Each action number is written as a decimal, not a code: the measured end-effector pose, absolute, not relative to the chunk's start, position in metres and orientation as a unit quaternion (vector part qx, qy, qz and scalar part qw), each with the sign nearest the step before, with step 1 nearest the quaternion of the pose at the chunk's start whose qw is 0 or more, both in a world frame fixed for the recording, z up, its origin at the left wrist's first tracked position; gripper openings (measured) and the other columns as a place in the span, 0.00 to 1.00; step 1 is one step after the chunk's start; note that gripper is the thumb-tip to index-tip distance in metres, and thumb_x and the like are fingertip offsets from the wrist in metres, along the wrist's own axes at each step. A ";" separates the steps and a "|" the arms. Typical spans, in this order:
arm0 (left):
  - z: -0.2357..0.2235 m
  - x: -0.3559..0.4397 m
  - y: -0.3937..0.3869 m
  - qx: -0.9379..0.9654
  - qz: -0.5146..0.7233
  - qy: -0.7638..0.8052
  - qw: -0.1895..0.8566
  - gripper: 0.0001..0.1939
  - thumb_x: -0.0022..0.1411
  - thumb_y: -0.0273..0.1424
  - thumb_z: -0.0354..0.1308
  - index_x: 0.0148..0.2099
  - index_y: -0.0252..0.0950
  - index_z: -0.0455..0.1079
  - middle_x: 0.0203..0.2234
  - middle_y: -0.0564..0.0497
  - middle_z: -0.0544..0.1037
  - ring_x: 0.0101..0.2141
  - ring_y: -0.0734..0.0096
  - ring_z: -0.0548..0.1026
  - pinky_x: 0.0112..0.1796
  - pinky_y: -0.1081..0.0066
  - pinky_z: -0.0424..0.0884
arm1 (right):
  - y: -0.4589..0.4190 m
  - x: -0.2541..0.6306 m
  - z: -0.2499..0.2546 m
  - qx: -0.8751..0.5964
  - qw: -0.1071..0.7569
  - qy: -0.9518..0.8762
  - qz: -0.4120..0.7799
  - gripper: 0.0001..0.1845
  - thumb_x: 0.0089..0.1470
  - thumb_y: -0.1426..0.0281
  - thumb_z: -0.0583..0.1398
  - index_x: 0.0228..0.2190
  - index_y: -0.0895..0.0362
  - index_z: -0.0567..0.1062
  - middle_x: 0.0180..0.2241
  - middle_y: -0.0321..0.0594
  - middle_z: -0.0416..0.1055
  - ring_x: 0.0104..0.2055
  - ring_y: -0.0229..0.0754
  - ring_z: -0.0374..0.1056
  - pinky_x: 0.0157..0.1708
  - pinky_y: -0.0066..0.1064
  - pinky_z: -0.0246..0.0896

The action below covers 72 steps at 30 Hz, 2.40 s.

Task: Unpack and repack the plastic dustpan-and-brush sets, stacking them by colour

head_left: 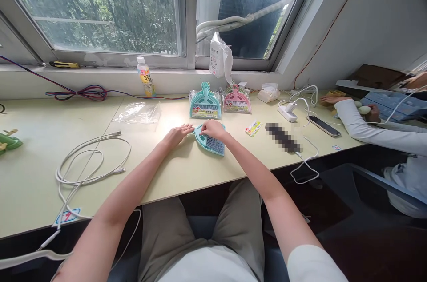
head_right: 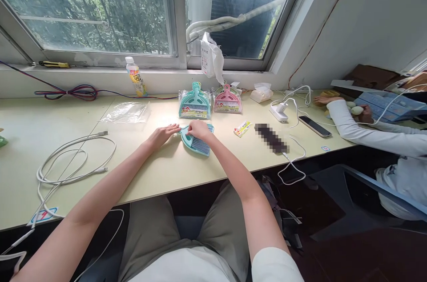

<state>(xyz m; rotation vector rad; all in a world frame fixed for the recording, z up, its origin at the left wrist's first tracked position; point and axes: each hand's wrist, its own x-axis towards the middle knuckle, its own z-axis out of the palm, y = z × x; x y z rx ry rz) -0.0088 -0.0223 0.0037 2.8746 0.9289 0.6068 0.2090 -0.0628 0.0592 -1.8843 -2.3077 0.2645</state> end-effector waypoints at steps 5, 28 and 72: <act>0.002 -0.008 -0.020 0.930 0.207 0.303 0.034 0.25 0.63 0.17 0.45 0.56 0.38 0.73 0.59 0.47 0.72 0.60 0.64 0.70 0.62 0.57 0.63 | -0.059 0.209 0.061 -0.629 0.057 -0.771 0.080 0.09 0.53 0.63 0.67 0.35 0.53 0.83 0.39 0.40 0.81 0.44 0.43 0.75 0.35 0.26 0.61; 0.002 -0.005 -0.022 0.924 0.189 0.332 0.029 0.28 0.60 0.15 0.47 0.57 0.39 0.73 0.57 0.43 0.74 0.58 0.59 0.72 0.59 0.57 0.68 | -0.060 0.186 0.061 -0.610 -0.029 -0.791 -0.023 0.10 0.57 0.72 0.63 0.40 0.61 0.81 0.42 0.55 0.79 0.47 0.52 0.75 0.37 0.30 0.64; 0.008 -0.008 -0.014 0.529 0.434 0.349 0.640 0.35 0.48 0.27 0.69 0.59 0.39 0.65 0.46 0.44 0.79 0.45 0.54 0.79 0.47 0.53 0.78 | -0.287 0.239 -0.014 -0.366 0.167 -0.899 -0.174 0.13 0.65 0.74 0.55 0.46 0.53 0.77 0.47 0.42 0.79 0.50 0.40 0.73 0.55 0.35 0.61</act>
